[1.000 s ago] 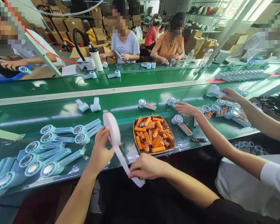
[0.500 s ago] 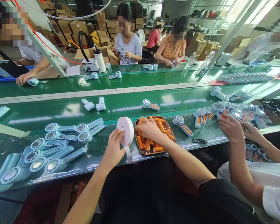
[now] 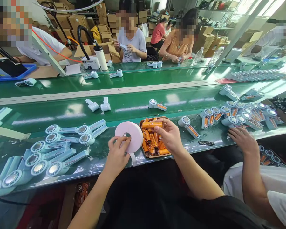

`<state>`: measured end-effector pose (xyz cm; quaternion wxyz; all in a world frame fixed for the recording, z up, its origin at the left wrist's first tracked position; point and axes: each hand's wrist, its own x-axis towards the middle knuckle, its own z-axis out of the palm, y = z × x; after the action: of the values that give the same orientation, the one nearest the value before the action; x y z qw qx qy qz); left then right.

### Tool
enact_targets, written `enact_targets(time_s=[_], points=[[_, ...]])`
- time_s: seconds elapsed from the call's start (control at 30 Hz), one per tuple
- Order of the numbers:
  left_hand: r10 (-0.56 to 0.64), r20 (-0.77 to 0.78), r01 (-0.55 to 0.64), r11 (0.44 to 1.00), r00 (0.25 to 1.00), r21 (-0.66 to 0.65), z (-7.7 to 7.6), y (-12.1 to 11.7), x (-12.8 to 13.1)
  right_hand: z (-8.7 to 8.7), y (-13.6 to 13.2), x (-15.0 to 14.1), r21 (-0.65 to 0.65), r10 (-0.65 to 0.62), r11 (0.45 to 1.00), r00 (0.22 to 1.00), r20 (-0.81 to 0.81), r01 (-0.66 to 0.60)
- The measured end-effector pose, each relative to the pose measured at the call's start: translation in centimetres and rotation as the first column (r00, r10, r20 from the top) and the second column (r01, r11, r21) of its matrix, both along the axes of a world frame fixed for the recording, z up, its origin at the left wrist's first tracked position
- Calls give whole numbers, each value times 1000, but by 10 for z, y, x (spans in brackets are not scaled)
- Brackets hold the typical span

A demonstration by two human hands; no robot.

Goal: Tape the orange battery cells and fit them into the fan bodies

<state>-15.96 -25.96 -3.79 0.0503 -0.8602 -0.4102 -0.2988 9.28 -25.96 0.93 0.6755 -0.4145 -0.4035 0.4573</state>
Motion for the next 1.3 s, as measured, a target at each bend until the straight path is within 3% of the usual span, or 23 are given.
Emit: enact_targets(time_s=[0.13, 0.23, 0.33, 0.5, 0.6, 0.7, 0.73, 0.8, 0.9, 1.0, 1.1, 1.17, 1.23, 1.3], points=[[-10, -12, 10, 1000, 1000, 25, 5, -5, 6, -13, -4, -12, 42, -131, 991, 991, 2, 131], [5, -34, -4, 999, 999, 44, 11, -6, 6, -27, -10, -26, 3, -75, 997, 994, 83, 75], [21, -88, -11, 993, 996, 114, 20, -3, 2, -34, -14, -32, -85, 68, 995, 985, 158, -55], [26, -188, 21, 969, 982, 245, 36, 4, -7, -16, -7, -9, -190, 306, 946, 914, 266, -261], [10, -209, 52, 957, 978, 286, 41, 9, -12, 4, 2, 12, -260, 440, 897, 778, 449, -358], [-36, -222, 102, 949, 974, 297, 43, 15, -15, 16, 7, 23, -319, 497, 867, 672, 549, -382], [-48, -227, 116, 948, 973, 295, 43, 17, -15, 16, 8, 22, -330, 513, 858, 671, 536, -393], [-52, -225, 117, 952, 973, 284, 41, 18, -15, 10, 6, 11, -311, 509, 859, 741, 437, -407], [49, -185, -8, 976, 982, 218, 30, 8, -8, -13, -1, -19, -195, 327, 935, 933, 153, -296], [147, -145, -139, 988, 978, 60, 7, -16, 4, -31, 0, -32, -175, 114, 977, 990, -77, -126], [58, -167, -78, 990, 984, -116, -19, -36, 5, -21, 14, 6, -90, -153, 986, 971, -181, 139], [-16, -194, -33, 969, 981, -246, -28, -32, -6, -4, 23, 49, 53, -367, 919, 895, -251, 392], [-55, -196, -28, 917, 979, -397, -27, -9, -24, 11, 25, 85, 126, -438, 868, 859, -264, 481], [-39, -176, -60, 849, 984, -525, -15, 33, -37, 15, 19, 101, 121, -406, 891, 888, -215, 437]])
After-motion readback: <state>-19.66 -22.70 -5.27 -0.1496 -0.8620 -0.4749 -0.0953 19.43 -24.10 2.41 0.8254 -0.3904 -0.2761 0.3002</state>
